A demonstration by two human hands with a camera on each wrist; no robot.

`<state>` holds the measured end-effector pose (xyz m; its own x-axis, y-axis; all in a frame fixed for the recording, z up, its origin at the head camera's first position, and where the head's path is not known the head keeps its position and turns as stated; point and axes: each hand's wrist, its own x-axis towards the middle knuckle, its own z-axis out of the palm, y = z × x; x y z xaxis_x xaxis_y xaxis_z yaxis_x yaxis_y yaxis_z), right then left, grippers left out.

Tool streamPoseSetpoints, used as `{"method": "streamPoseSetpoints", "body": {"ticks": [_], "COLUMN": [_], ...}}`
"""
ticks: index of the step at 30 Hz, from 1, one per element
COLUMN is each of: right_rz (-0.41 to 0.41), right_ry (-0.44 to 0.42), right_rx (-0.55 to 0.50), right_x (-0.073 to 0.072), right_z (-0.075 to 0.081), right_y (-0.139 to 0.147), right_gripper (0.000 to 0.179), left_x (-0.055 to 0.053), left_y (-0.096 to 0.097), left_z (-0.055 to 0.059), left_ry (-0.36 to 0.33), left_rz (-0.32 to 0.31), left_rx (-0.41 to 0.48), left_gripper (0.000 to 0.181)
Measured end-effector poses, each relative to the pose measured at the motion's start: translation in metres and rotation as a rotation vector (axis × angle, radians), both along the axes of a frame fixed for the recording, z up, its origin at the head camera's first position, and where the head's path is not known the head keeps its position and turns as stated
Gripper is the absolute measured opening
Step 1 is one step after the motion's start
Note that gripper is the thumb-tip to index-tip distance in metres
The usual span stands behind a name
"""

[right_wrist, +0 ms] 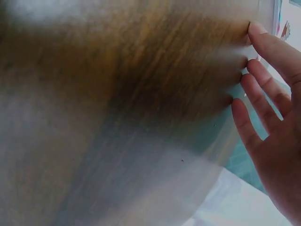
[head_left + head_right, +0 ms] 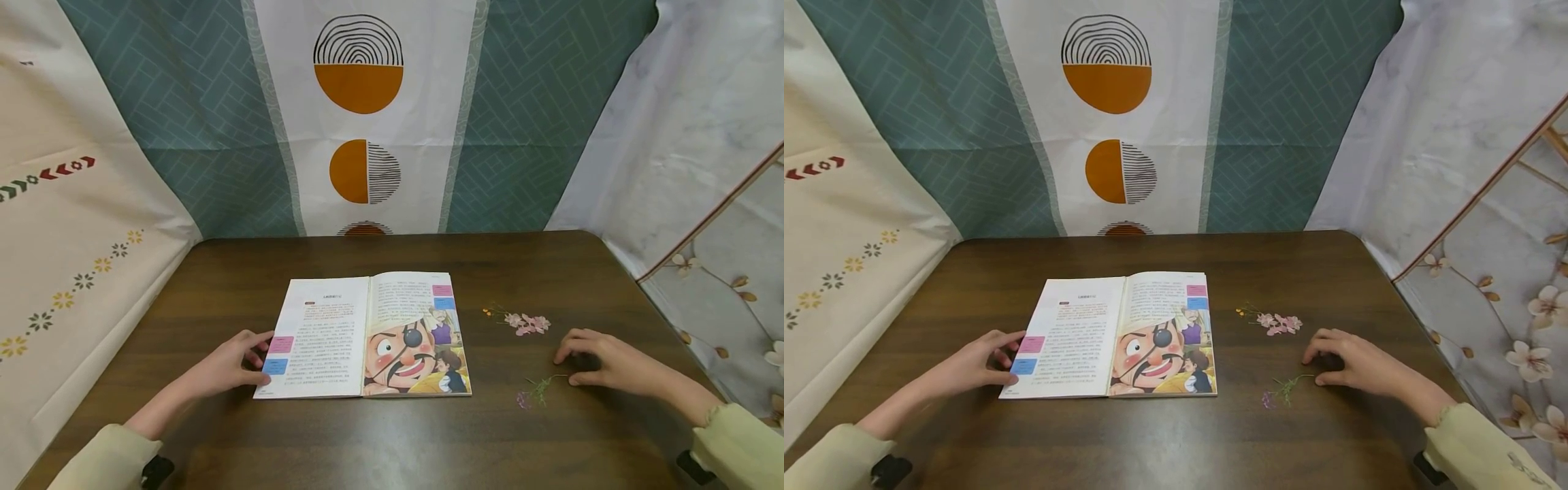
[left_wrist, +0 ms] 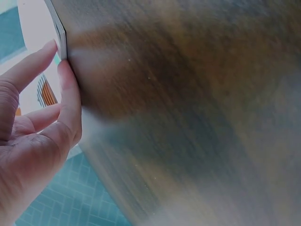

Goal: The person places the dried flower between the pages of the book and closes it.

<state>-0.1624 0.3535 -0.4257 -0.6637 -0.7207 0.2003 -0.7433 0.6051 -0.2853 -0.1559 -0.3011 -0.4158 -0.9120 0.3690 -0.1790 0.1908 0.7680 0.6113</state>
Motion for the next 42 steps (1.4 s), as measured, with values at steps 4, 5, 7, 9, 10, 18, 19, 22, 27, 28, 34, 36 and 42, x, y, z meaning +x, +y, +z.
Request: {"method": "streamPoseSetpoints", "body": {"ticks": [4, 5, 7, 9, 10, 18, 19, 22, 27, 28, 34, 36, 42], "right_rz": [0.022, 0.024, 0.021, 0.018, 0.018, 0.010, 0.005, -0.005, -0.014, -0.015, -0.017, -0.022, -0.015], "right_ry": [-0.026, -0.032, -0.034, -0.022, -0.019, -0.013, -0.012, -0.017, -0.016, -0.015, -0.023, -0.035, -0.072], "right_rx": [-0.028, -0.032, -0.038, -0.047, -0.055, -0.108, -0.109, -0.107, -0.102, -0.102, -0.111, -0.113, -0.108], "right_x": [-0.004, -0.005, -0.005, -0.006, -0.005, -0.006, -0.006, -0.007, -0.009, -0.009, -0.011, -0.012, -0.017], "right_z": [-0.001, -0.001, -0.001, -0.002, -0.002, -0.006, -0.006, -0.006, -0.006, -0.007, -0.008, -0.007, -0.001], "right_y": [-0.002, -0.002, -0.002, -0.003, -0.003, -0.004, -0.004, -0.005, -0.006, -0.006, -0.006, -0.006, -0.010], "right_gripper": [0.028, 0.027, 0.025, 0.024, 0.024, 0.023, 0.023, 0.022, 0.022, 0.022, 0.021, 0.021, 0.015], "left_x": [0.000, 0.000, 0.000, 0.001, 0.001, 0.001, 0.001, 0.001, 0.002, 0.002, 0.003, 0.003, 0.003], "left_y": [-0.002, -0.003, -0.004, -0.004, -0.004, -0.003, -0.003, -0.003, -0.003, -0.003, -0.002, -0.002, -0.002], "left_z": [0.000, 0.000, -0.001, -0.001, -0.001, -0.001, -0.001, -0.002, -0.001, -0.001, 0.000, 0.000, -0.002], "left_ry": [-0.011, -0.011, -0.012, -0.015, -0.019, -0.023, -0.023, -0.021, -0.016, -0.014, -0.010, -0.011, -0.022], "left_rz": [0.000, 0.001, 0.001, 0.002, 0.005, 0.003, 0.004, 0.006, 0.004, 0.002, 0.001, 0.003, 0.009], "left_rx": [0.003, 0.005, 0.011, 0.016, 0.020, 0.030, 0.029, 0.033, 0.037, 0.037, 0.032, 0.032, 0.042], "left_gripper": [0.087, 0.087, 0.087, 0.087, 0.087, 0.085, 0.086, 0.085, 0.085, 0.085, 0.085, 0.085, 0.084]}}
